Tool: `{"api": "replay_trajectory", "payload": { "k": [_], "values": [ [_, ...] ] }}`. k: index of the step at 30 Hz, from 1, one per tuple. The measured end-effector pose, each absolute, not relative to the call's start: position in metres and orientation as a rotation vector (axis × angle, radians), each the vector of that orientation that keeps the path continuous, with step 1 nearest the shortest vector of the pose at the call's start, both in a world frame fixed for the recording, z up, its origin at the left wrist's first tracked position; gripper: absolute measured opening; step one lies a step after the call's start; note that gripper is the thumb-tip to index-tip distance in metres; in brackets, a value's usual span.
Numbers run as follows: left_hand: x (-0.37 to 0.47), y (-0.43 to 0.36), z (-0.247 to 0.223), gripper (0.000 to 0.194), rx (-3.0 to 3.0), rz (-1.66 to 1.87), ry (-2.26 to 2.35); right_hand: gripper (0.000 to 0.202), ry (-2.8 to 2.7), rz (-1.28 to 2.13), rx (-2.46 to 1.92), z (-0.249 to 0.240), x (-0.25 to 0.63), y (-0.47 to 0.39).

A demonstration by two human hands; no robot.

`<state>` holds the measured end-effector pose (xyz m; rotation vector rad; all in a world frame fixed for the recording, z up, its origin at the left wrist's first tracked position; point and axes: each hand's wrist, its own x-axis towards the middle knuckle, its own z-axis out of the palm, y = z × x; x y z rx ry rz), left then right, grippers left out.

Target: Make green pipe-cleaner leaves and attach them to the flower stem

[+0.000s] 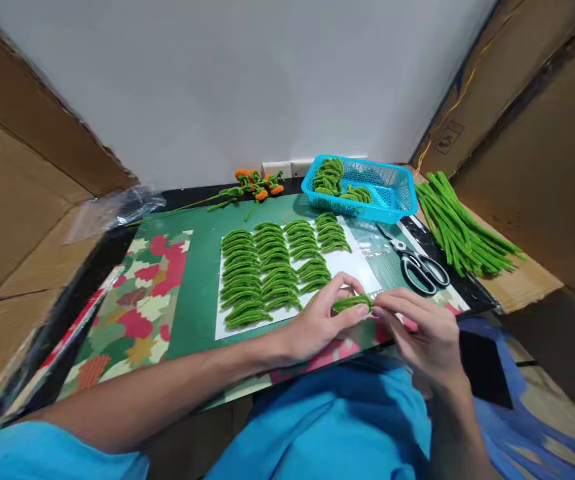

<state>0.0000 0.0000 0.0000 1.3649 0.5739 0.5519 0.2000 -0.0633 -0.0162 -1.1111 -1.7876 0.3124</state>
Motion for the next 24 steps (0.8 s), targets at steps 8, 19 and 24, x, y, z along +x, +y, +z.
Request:
{"api": "replay_trajectory", "payload": {
  "k": [8, 19, 24],
  "values": [
    [0.0, -0.004, -0.001, 0.029, 1.531, 0.654, 0.622, 0.023, -1.803, 0.393, -1.064, -0.011, 0.202, -0.069],
    [-0.001, -0.01, 0.0, 0.03, 1.552, 0.564, 0.687, 0.028, -1.739, 0.433, -1.063, -0.016, 0.196, -0.068],
    [0.001, -0.011, -0.001, 0.029, 1.573, 0.6, 0.697, 0.026, -1.712, 0.495, -1.058, -0.018, 0.193, -0.068]
  ]
}}
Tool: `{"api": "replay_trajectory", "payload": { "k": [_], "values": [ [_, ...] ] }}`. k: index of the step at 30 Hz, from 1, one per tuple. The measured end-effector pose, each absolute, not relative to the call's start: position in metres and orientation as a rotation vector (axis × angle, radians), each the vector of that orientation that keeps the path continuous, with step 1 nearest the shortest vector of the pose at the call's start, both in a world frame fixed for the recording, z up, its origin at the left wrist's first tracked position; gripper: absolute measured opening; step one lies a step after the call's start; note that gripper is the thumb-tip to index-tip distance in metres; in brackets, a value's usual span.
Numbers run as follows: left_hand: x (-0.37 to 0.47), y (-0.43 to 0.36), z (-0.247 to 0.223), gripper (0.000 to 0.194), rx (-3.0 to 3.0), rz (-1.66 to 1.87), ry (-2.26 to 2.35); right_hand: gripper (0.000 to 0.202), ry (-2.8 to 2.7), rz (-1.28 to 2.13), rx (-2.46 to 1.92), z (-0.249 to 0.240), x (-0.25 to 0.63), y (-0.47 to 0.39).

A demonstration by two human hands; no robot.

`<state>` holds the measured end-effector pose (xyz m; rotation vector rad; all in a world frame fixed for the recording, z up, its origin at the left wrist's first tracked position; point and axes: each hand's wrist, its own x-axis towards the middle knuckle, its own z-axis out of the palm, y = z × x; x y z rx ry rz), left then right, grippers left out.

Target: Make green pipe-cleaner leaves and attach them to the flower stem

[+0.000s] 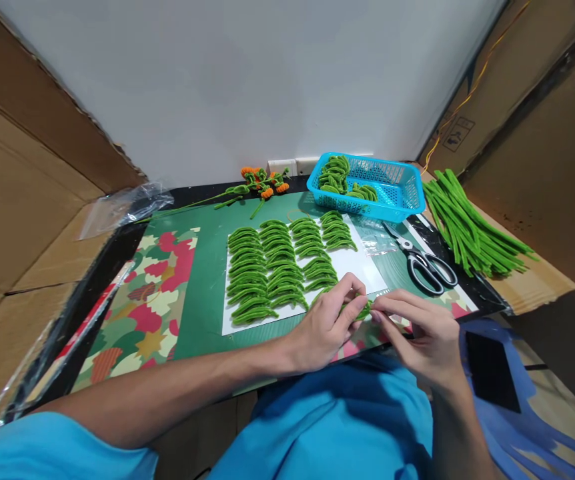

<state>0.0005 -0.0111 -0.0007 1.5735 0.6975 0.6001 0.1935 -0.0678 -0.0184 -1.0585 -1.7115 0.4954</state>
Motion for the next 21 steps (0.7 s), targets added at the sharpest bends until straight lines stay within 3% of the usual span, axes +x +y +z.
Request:
{"api": "replay_trajectory", "payload": {
  "k": [11, 21],
  "values": [
    [-0.001, -0.013, -0.007, 0.018, 1.767, 0.76, 0.69, 0.02, -1.56, 0.704, -0.989, -0.029, 0.193, -0.065],
    [-0.002, -0.008, -0.001, 0.04, 1.529, 0.493, 0.722, 0.023, -1.591, 0.607, -1.008, -0.022, 0.202, -0.064]
  ]
}}
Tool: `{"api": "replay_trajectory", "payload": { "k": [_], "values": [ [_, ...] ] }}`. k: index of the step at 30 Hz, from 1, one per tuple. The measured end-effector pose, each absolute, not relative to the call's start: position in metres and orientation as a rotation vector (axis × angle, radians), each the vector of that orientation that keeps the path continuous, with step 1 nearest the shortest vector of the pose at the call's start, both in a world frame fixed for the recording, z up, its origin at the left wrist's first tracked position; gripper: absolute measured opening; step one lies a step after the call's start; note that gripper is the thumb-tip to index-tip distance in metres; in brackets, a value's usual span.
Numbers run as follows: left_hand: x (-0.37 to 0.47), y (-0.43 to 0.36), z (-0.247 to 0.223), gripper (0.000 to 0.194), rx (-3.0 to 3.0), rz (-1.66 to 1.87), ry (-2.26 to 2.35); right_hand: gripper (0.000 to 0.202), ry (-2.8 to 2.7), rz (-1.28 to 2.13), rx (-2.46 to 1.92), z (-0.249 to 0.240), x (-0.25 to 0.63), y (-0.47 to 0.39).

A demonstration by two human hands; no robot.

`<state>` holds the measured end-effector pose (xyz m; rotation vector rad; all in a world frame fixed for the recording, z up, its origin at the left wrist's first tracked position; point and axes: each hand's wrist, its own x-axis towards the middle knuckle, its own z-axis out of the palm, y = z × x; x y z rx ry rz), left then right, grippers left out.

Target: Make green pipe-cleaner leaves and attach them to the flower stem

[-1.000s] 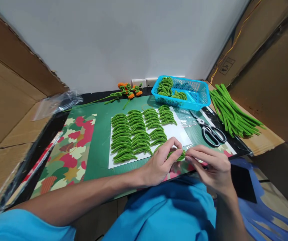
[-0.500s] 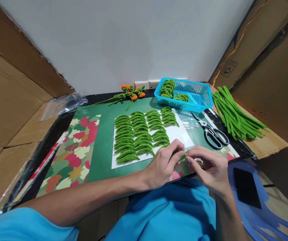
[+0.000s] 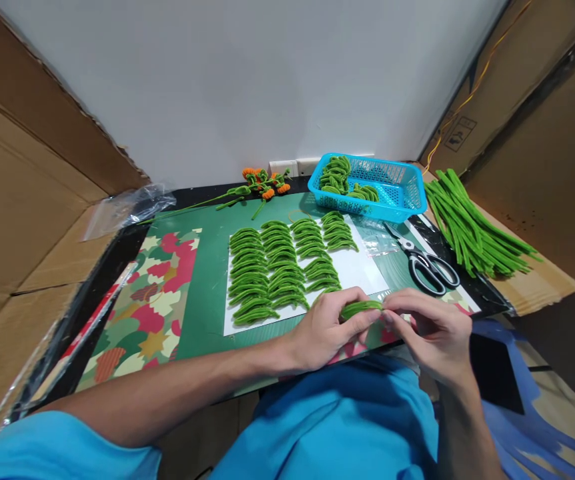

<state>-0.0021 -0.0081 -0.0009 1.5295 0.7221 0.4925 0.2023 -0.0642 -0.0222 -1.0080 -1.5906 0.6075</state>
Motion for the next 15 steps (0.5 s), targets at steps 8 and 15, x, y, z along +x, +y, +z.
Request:
{"api": "replay_trajectory", "payload": {
  "k": [8, 15],
  "values": [
    [-0.004, -0.006, -0.002, 0.04, 1.509, 0.393, 0.604, 0.019, -1.621, 0.585, -1.06, -0.02, 0.199, -0.067],
    [-0.001, -0.006, -0.003, 0.036, 1.485, 0.516, 0.621, 0.026, -1.54, 0.478, -1.144, -0.023, 0.192, -0.069]
  ]
}}
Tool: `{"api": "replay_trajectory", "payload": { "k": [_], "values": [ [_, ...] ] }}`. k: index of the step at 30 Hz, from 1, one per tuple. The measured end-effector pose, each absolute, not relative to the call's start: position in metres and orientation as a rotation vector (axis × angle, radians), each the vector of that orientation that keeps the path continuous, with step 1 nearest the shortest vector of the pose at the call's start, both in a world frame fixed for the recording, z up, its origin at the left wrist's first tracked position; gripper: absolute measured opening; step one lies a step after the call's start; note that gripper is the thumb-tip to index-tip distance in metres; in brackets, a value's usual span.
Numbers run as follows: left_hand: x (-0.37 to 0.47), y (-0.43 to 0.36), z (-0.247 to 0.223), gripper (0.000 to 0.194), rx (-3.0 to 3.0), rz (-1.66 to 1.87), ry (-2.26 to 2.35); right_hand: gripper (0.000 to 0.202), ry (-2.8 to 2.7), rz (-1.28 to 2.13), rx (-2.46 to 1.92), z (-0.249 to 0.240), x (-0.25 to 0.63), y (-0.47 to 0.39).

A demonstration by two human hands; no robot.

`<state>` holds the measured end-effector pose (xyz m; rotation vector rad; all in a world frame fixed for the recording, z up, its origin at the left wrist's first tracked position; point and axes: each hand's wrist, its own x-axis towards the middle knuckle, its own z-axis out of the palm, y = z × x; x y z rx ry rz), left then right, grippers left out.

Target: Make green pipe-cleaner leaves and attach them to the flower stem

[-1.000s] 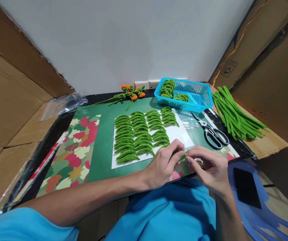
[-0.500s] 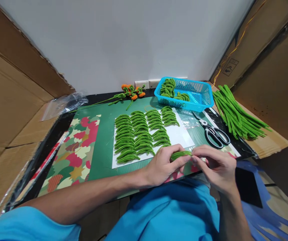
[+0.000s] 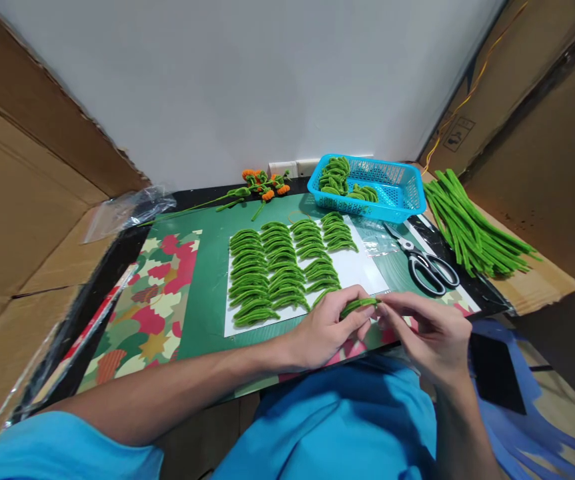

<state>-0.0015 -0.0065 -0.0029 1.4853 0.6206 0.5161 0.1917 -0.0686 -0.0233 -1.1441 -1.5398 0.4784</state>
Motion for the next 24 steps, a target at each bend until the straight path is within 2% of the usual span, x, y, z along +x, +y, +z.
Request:
{"api": "replay_trajectory", "payload": {
  "k": [3, 10, 19, 24],
  "values": [
    [-0.001, -0.007, -0.004, 0.033, 1.436, 0.544, 0.617, 0.038, -1.544, 0.408, -1.197, -0.022, 0.187, -0.07],
    [-0.002, -0.009, -0.005, 0.029, 1.36, 0.6, 0.641, 0.042, -1.67, 0.321, -1.226, -0.015, 0.175, -0.072],
    [-0.002, -0.007, 0.0, 0.017, 1.475, 0.73, 0.66, 0.047, -1.702, 0.542, -1.218, -0.016, 0.17, -0.076],
    [-0.001, -0.008, -0.002, 0.021, 1.353, 0.71, 0.618, 0.044, -1.632, 0.755, -1.178, -0.015, 0.173, -0.077]
  ]
}}
